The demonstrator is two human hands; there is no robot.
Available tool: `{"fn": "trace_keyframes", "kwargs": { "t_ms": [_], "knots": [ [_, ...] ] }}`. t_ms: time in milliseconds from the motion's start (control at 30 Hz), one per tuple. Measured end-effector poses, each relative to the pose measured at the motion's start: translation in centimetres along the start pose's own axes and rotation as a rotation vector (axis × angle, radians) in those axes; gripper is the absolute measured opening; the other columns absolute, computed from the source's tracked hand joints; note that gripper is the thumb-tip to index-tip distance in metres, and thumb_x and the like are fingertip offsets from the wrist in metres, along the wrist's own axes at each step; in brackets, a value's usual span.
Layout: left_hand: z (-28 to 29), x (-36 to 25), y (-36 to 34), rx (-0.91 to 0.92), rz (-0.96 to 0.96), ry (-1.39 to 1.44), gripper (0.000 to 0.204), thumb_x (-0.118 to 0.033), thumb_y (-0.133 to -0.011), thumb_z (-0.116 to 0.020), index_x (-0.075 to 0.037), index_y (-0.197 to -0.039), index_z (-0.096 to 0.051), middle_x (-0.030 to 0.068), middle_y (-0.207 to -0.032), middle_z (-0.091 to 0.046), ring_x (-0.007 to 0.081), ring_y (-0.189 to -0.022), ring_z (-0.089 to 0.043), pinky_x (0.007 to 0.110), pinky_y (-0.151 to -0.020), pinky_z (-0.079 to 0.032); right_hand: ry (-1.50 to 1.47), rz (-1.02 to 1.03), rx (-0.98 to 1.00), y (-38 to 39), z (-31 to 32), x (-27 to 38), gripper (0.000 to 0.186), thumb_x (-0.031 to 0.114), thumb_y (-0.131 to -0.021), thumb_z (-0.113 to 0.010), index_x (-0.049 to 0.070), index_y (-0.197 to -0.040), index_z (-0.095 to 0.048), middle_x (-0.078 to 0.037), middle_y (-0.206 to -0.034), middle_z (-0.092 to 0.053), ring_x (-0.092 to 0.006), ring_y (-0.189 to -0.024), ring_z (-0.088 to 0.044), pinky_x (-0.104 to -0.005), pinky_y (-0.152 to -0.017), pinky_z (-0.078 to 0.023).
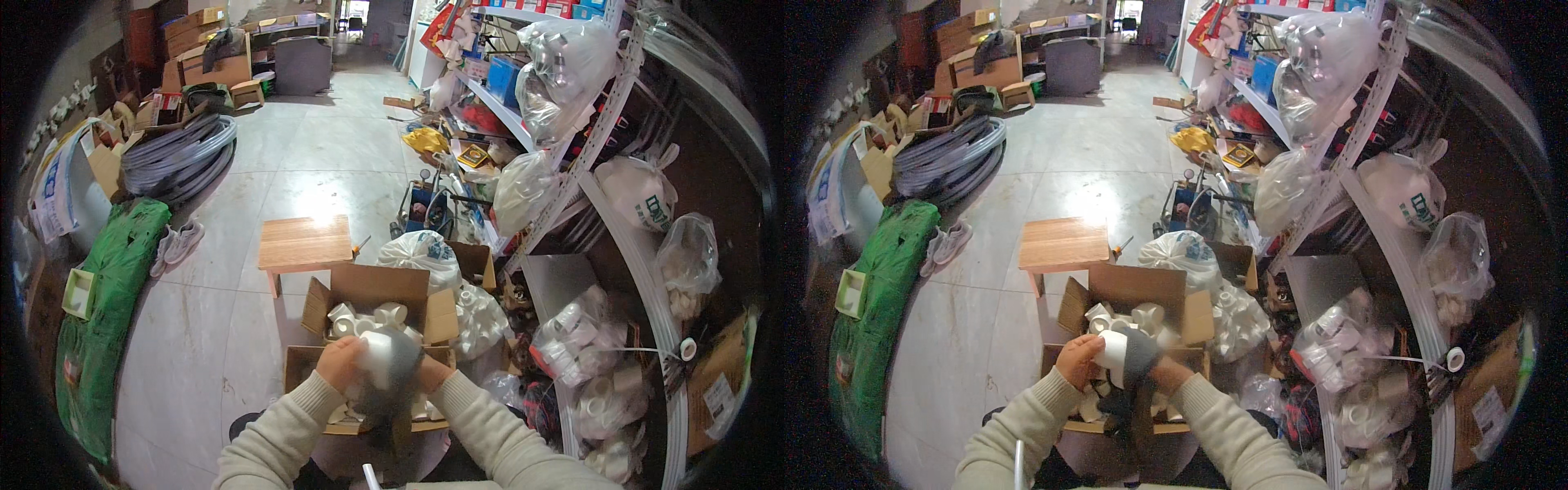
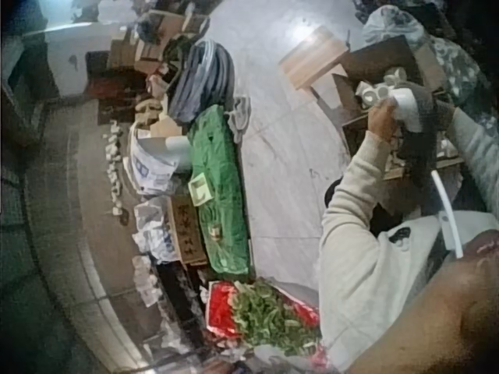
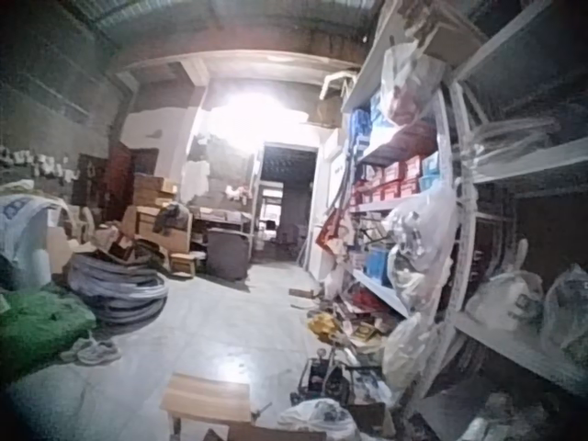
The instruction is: The person wipes white ceramic pipe fittings with a cloth, handling them one at a time from a cardboard box. The person repeatedly picks up each fitting, rubs it with the cloth, and places it back into the box.
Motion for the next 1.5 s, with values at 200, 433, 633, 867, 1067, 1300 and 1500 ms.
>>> {"fn": "trace_keyframes", "kwargs": {
  "t_ms": [200, 433, 633, 867, 1067, 1300, 1500],
  "knots": [
    [2.6, 2.4, -1.8, -0.134, -0.053, -0.117, 0.024, -0.027, -0.082, -0.054, -0.004, -0.088, -0.054, 0.0012, -0.072, -0.056, 0.0094, -0.054, -0.052, 0.022, -0.042, -0.043, 1.077, 0.281, -0.339, 0.0, 3.1, -6.0, 0.067, 0.022, -0.056, -0.074, 0.005, -0.113, -0.042, -0.012, -0.102, -0.048, -0.0265, -0.098, -0.046, -0.0349, -0.09, -0.035],
    [0.1, 1.8, -1.1, -0.162, -0.021, 0.051, 0.023, -0.028, -0.085, -0.049, -0.006, -0.092, -0.053, 0.0003, -0.073, -0.056, 0.0067, -0.05, -0.049, 0.02, -0.041, -0.043, 0.582, 0.319, -0.536, 3.4, 1.5, 0.0, 0.068, 0.023, -0.061, -0.074, 0.005, -0.116, -0.04, -0.011, -0.108, -0.047, -0.0234, -0.101, -0.045, -0.0326, -0.088, -0.037],
    [-2.4, 1.0, 0.8, -0.118, 0.049, 0.294, 0.027, -0.03, -0.088, -0.044, -0.006, -0.102, -0.049, -0.0038, -0.06, -0.045, 0.0034, -0.042, -0.038, 0.018, -0.039, -0.039, -0.201, 0.066, -0.363, 1.9, 4.0, -2.8, 0.04, 0.014, -0.075, -0.059, 0.002, -0.111, -0.047, -0.01, -0.107, -0.053, -0.0221, -0.097, -0.05, -0.0312, -0.084, -0.041],
    [0.6, 3.1, 3.6, -0.311, 0.065, 0.049, 0.027, -0.028, -0.084, -0.051, -0.003, -0.094, -0.052, 0.0015, -0.068, -0.05, 0.014, -0.05, -0.046, 0.025, -0.043, -0.04, 0.235, 0.062, -0.082, 2.4, 2.8, -3.8, 0.032, 0.013, -0.078, -0.054, -0.001, -0.107, -0.052, -0.009, -0.106, -0.054, -0.0204, -0.093, -0.052, -0.031, -0.083, -0.04],
    [2.4, 0.0, 4.0, -0.398, -0.559, -1.202, 0.042, -0.031, -0.08, -0.056, 0.002, -0.103, -0.044, 0.0112, -0.086, -0.052, 0.0213, -0.08, -0.052, 0.033, -0.069, -0.045, 0.504, 0.227, 0.016, 2.8, 2.3, -3.1, 0.037, 0.007, -0.081, -0.046, 0.003, -0.117, -0.044, -0.011, -0.124, -0.043, -0.0237, -0.111, -0.043, -0.0323, -0.095, -0.031],
    [-6.8, 0.6, 6.0, 0.01, -0.317, -1.069, 0.058, -0.028, -0.08, -0.057, -0.002, -0.121, -0.025, 0.0137, -0.105, -0.045, 0.0214, -0.092, -0.048, 0.031, -0.079, -0.04, 0.243, 0.442, 0.086, 6.4, 0.8, 2.9, 0.03, 0.023, -0.081, -0.051, 0.003, -0.104, -0.053, -0.01, -0.104, -0.055, -0.0227, -0.096, -0.051, -0.0326, -0.084, -0.038],
    [-7.4, 1.5, 5.5, -0.189, -0.208, -0.664, 0.053, -0.028, -0.081, -0.053, -0.005, -0.122, -0.027, 0.0146, -0.108, -0.045, 0.0256, -0.095, -0.049, 0.036, -0.08, -0.042, 0.603, 0.384, -0.337, 4.2, 4.6, -0.9, 0.035, 0.03, -0.08, -0.048, 0.002, -0.1, -0.057, -0.012, -0.096, -0.06, -0.0228, -0.088, -0.055, -0.0325, -0.079, -0.041]
  ]
}}
Point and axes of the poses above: each hand's wrist, its own y-axis away from the middle knuckle, its own z-axis out of the back of the hand, x = y × z, the point moved 8 cm from there along -y, towards the middle knuckle
